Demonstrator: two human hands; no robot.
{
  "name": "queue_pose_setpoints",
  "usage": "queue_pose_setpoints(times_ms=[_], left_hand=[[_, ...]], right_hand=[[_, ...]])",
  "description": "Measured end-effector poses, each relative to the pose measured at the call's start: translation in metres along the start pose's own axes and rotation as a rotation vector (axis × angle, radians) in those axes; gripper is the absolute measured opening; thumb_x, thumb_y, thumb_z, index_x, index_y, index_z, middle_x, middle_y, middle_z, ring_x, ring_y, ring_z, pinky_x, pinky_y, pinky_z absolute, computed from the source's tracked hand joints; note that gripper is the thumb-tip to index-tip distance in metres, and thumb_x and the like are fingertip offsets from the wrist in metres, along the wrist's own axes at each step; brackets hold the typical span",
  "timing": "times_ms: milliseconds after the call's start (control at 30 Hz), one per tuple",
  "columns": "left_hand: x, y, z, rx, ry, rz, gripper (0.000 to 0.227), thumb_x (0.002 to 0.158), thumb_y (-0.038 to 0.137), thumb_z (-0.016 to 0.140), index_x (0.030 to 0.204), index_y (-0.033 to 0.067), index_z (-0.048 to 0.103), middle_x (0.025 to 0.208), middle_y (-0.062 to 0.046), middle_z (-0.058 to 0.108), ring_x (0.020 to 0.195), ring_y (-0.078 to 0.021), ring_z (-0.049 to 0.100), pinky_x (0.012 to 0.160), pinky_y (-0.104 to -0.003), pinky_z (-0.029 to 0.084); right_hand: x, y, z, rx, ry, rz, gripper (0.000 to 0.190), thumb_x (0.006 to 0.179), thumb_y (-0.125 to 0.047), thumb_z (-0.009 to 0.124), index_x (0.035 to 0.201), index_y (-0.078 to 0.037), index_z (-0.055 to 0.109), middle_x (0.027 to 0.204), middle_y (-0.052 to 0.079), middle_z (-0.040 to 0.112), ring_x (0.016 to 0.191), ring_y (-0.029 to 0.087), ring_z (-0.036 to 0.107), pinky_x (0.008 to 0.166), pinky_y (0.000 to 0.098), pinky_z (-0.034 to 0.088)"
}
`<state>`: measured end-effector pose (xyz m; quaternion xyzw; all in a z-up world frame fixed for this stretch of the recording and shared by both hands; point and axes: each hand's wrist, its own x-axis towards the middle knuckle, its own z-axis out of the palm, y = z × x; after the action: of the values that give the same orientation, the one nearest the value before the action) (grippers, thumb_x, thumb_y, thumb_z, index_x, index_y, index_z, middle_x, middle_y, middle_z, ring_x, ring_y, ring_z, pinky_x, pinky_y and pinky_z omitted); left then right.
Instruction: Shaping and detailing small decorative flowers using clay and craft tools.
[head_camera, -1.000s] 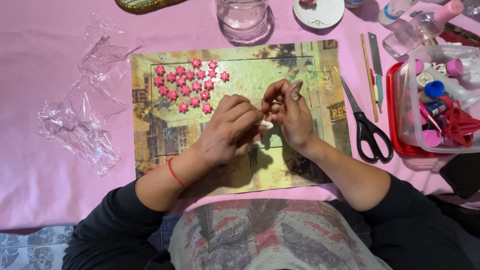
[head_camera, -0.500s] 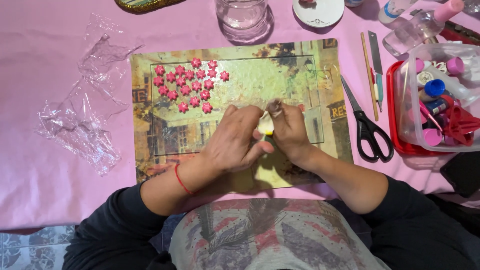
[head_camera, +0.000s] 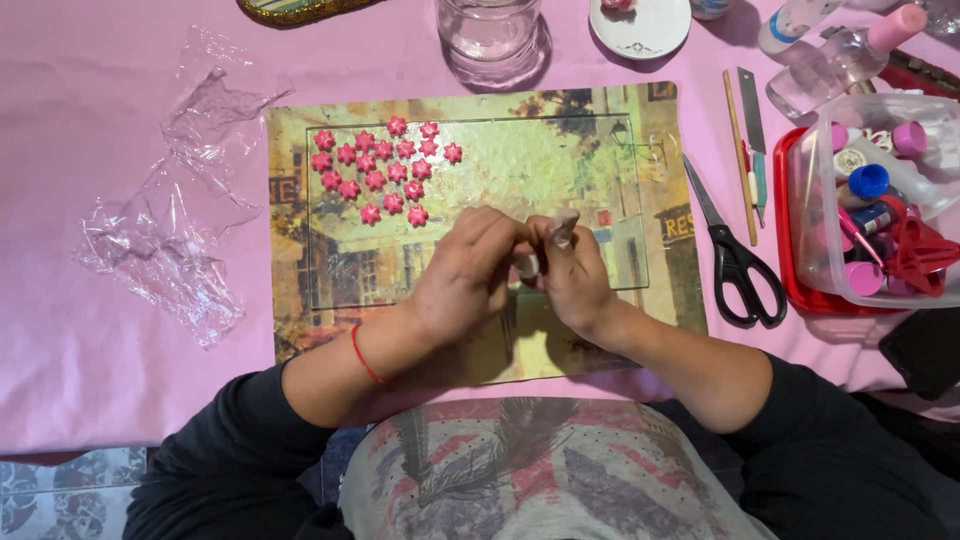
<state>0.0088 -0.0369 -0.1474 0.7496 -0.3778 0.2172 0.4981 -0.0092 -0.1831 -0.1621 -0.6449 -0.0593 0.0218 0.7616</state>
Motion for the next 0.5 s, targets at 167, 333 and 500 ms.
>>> queue_pose_setpoints(times_ms=[167,333,500], left_hand=[[0.004,-0.001,-0.005,0.023,0.083,-0.003,0.011,0.095,0.015,0.058,0.093,0.006,0.065,0.073,-0.007,0.057,0.068,-0.0286,0.059,0.069,-0.035,0.05],[0.002,0.012,0.005,0.138,0.054,0.094,0.046,0.093,0.037,0.051,0.114,-0.0023,0.062,0.087,-0.013,0.062,0.076,-0.025,0.061,0.07,-0.034,0.053],[0.002,0.018,0.006,0.227,0.093,0.167,0.046,0.092,0.035,0.06,0.115,-0.0052,0.06,0.089,-0.014,0.059,0.074,-0.0288,0.061,0.068,-0.037,0.055]], right_hand=[[-0.001,-0.015,0.005,0.006,-0.052,0.117,0.057,0.101,-0.049,0.036,0.074,-0.003,0.057,0.051,0.008,0.046,0.037,0.015,0.047,0.035,0.0234,0.04],[0.005,0.009,-0.012,0.012,0.078,0.069,0.051,0.104,-0.039,0.035,0.071,-0.006,0.056,0.054,0.0,0.045,0.043,0.004,0.043,0.04,0.014,0.034],[0.013,0.048,-0.046,-0.301,-0.109,-0.201,0.052,0.058,-0.04,0.09,0.069,-0.004,0.054,0.051,0.004,0.047,0.047,0.01,0.042,0.042,0.0194,0.035]])
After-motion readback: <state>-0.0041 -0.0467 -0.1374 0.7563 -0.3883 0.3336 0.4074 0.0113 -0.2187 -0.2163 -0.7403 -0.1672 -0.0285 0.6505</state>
